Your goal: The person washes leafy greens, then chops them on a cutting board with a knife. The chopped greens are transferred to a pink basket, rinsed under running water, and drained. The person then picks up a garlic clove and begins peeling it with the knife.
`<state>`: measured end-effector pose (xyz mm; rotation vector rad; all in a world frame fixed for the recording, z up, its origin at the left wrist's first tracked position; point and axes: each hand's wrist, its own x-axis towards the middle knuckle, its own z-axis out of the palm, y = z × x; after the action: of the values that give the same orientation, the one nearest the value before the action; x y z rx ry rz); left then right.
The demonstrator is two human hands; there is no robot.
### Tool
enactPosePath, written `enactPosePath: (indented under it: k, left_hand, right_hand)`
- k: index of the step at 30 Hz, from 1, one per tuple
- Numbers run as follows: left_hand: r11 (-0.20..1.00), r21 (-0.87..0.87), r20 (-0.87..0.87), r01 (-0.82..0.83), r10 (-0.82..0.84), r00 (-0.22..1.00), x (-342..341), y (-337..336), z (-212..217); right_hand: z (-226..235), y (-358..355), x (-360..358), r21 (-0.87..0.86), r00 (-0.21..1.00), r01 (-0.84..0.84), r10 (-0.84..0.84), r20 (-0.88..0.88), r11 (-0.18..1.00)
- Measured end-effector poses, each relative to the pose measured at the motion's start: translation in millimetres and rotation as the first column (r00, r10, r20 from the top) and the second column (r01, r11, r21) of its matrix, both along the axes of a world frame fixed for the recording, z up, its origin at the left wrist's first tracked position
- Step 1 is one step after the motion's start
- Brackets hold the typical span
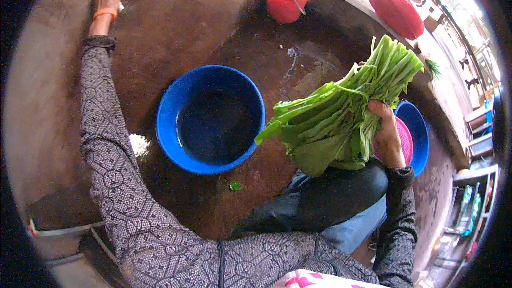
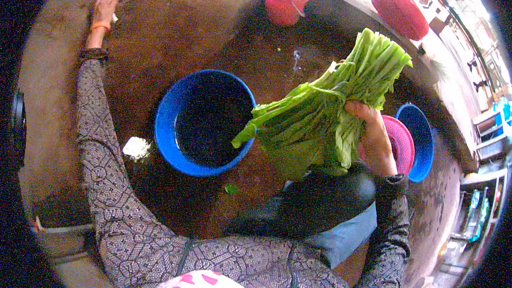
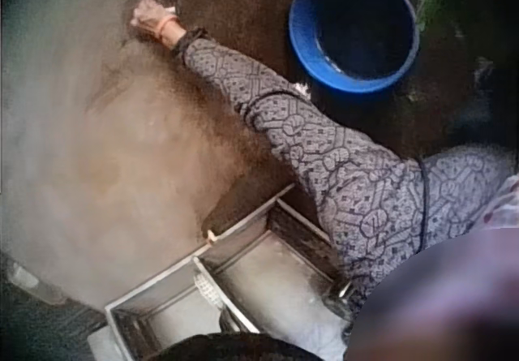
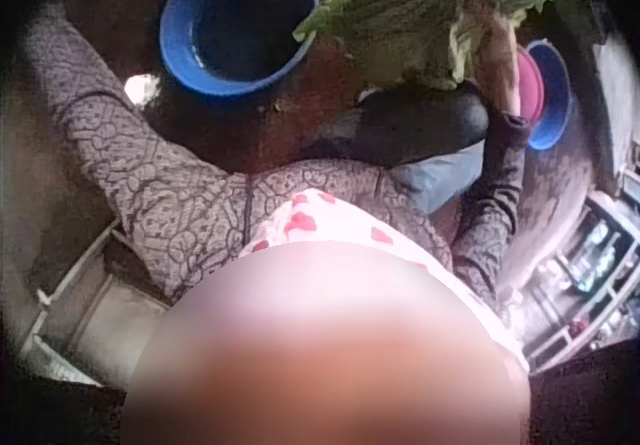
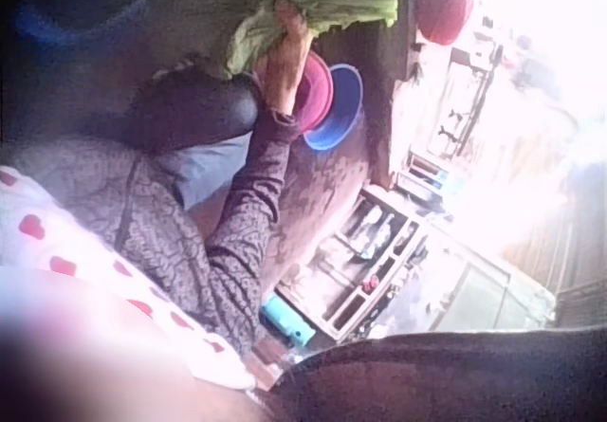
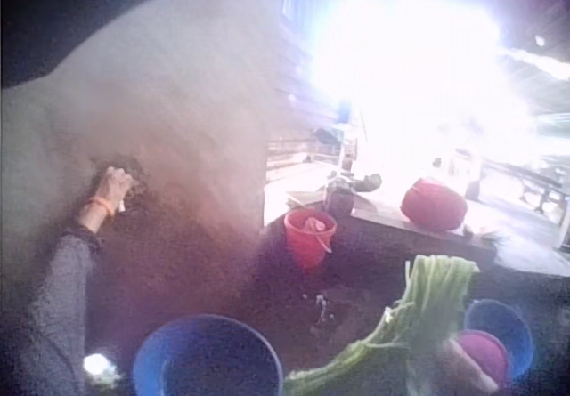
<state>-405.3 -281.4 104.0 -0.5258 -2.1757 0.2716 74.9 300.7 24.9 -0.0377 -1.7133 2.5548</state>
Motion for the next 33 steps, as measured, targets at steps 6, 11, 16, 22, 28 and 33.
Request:
enactPosePath:
  k: [6, 11, 16, 22, 28, 33]
  left_hand:
    - [0.912, -0.13, 0.24, -0.39, 0.41, 0.88, -32.8, 21.6, 15.3]
    - [0.739, -0.173, 0.294, -0.651, 0.669, 0.682, -11.5, 55.5, 7.4]
    - [0.936, 0.297, 0.184, 0.188, -0.249, 0.951, 53.6, 198.8, -31.9]
    - [0.27, 0.941, 0.334, 0.206, -0.846, -0.416, 243.1, 449.8, -125.7]
    - [0.241, 0.924, -0.043, -0.296, -0.705, -0.708, 320.4, 564.1, -123.2]
    - [0.133, 0.905, -0.2, -0.403, -0.704, -0.681, 365.3, 622.4, -126.8]
  right_hand:
    - [1.4, 11.3, -0.1, 0.036, 0.994, 0.063, -0.066, 0.083, 0.997]
    - [7.2, 12.1, -3.5, 0.032, 0.958, 0.205, -0.207, 0.196, 0.978]
    - [4.6, 22.0, -13.6, 0.159, 0.941, 0.241, -0.27, 0.204, 0.958]
    - [-10.7, 54.3, -39.6, 0.484, 0.919, 0.356, -0.392, -0.027, 0.8]
    - [-9.4, 97.7, -22.3, 0.836, 0.784, 0.447, -0.589, -0.196, 0.317]
    - [4.7, 113.4, 22.3, 0.889, 0.765, 0.44, -0.464, -0.447, -0.132]
